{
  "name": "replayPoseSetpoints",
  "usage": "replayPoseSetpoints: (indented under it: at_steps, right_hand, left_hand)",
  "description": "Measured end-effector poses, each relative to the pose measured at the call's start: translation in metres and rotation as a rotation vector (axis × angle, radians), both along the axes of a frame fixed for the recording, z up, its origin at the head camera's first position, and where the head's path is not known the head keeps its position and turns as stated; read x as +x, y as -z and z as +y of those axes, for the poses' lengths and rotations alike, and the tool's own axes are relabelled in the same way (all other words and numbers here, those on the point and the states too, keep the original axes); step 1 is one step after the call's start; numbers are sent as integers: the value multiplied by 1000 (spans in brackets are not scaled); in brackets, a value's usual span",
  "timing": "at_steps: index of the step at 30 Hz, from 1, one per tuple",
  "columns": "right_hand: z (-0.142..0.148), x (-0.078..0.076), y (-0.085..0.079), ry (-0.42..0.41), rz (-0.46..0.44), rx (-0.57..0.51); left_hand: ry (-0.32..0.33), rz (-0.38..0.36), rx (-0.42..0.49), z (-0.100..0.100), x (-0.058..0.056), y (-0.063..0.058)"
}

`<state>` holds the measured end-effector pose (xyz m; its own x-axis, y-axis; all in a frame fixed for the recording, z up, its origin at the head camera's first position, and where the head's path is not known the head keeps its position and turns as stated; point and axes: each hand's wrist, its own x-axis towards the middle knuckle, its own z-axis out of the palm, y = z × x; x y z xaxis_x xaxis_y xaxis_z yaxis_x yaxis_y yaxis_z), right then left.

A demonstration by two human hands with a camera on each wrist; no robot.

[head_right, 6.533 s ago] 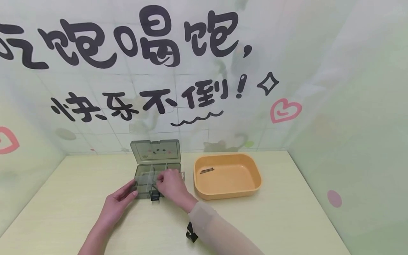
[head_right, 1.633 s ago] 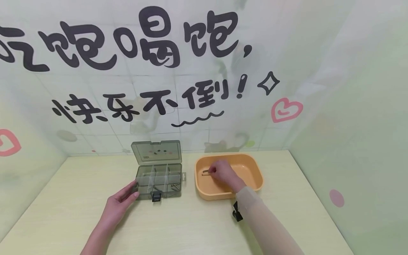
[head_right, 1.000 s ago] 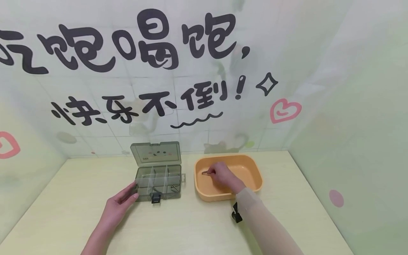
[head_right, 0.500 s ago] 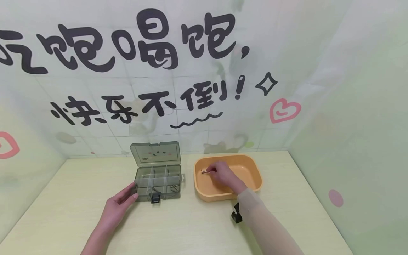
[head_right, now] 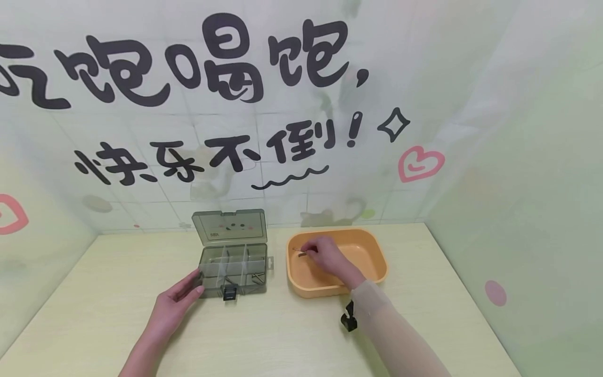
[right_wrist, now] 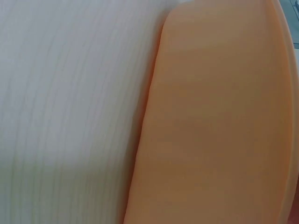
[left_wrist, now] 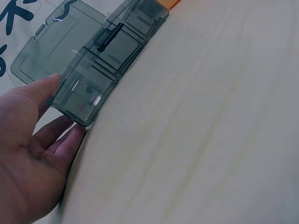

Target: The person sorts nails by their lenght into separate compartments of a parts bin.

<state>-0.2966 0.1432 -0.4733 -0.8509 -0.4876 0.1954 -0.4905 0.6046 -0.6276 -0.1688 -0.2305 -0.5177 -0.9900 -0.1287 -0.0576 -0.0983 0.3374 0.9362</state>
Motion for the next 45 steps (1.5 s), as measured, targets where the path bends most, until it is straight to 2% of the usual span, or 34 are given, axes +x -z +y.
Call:
replayPoseSetpoints:
  at_steps: [6, 17, 26, 33, 45]
  right_hand:
    - [-5, 3, -4, 14, -29, -27]
    - [-17, 7, -10, -19, -32, -80]
    - [-29, 12, -14, -39, -3, -77]
    - [-41, 18, -18, -48, -29, -74]
    - [-64, 21, -22, -74, 17, -73]
  left_hand:
    - [-2, -4, 2, 0, -1, 0]
    - [1, 2, -5, 0, 0, 1]
    - [7, 18, -3, -1, 0, 2]
    - [5, 14, 7, -1, 0, 1]
    - [4, 11, 15, 0, 1, 0]
